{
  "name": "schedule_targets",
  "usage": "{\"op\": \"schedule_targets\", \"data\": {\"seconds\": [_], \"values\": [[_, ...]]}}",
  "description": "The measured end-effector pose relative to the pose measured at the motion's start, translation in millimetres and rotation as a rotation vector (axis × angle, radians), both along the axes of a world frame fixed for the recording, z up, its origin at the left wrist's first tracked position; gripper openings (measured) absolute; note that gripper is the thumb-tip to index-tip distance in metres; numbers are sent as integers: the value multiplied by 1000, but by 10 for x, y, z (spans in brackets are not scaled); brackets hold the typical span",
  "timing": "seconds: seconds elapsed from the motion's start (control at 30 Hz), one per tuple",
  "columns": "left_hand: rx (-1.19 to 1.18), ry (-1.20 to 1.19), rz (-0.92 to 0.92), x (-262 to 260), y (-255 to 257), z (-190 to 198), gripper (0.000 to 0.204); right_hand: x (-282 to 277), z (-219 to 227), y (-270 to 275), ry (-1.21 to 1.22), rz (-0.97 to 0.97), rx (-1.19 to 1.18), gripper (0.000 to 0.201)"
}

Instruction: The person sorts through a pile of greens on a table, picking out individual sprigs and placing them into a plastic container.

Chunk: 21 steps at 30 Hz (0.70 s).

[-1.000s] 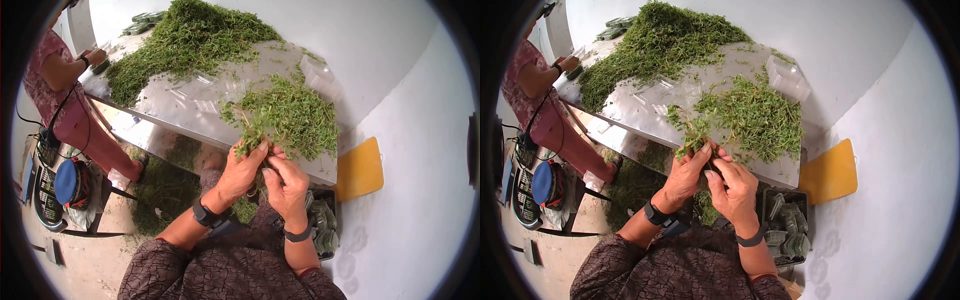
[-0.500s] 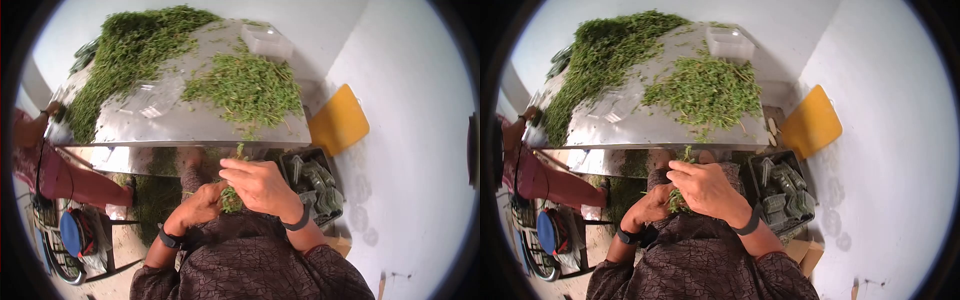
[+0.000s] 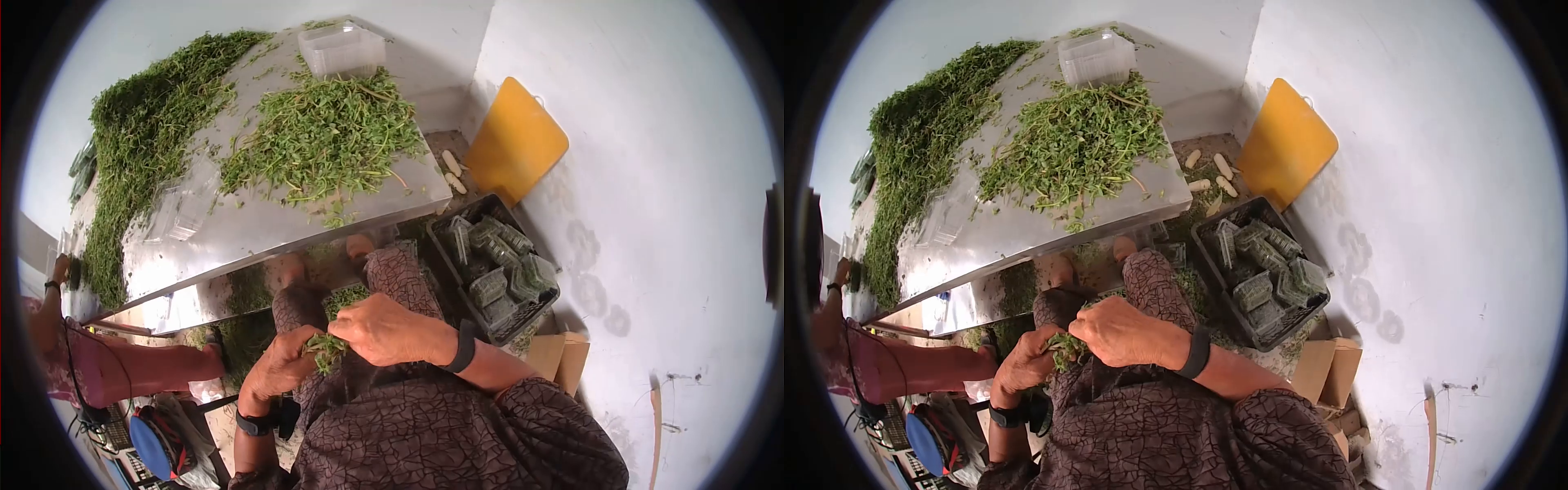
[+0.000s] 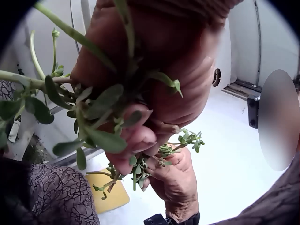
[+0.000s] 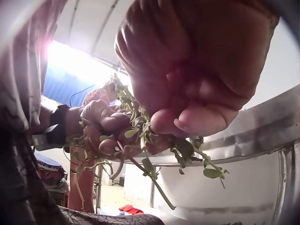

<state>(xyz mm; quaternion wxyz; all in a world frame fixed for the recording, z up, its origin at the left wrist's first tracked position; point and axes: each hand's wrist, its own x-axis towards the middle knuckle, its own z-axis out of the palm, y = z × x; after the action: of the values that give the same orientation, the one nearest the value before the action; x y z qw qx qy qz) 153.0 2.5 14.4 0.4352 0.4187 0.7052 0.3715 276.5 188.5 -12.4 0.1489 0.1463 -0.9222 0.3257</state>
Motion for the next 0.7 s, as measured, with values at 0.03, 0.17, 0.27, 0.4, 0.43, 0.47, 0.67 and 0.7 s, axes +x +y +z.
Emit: {"op": "schedule_targets", "data": {"seconds": [0.03, 0.17, 0.27, 0.4, 0.43, 0.47, 0.67, 0.7], "values": [[-12, 18, 33, 5, -4, -20, 14, -1, -24, -12, 11, 2, 26, 12], [-12, 42, 16, 39, 0, -56, 14, -19, -112, -52, 83, -39, 16, 11], [70, -77, 121, 87, 13, -76, 14, -29, -116, -44, 158, -79, 3, 11], [88, -53, 76, 32, -3, -50, 15, -16, -95, -33, 145, -48, 15, 12], [108, -29, 33, 23, -1, -33, 15, -9, -95, -33, 128, -38, 7, 12], [105, -30, 38, 25, 6, -39, 15, -2, -102, -33, 126, -33, 3, 12], [168, 161, 95, 174, 132, 48, 15, -17, 12, -14, 180, -77, -106, 16], [183, 182, 92, 185, 175, 64, 13, -38, 14, -11, 225, -141, -165, 17]]}}
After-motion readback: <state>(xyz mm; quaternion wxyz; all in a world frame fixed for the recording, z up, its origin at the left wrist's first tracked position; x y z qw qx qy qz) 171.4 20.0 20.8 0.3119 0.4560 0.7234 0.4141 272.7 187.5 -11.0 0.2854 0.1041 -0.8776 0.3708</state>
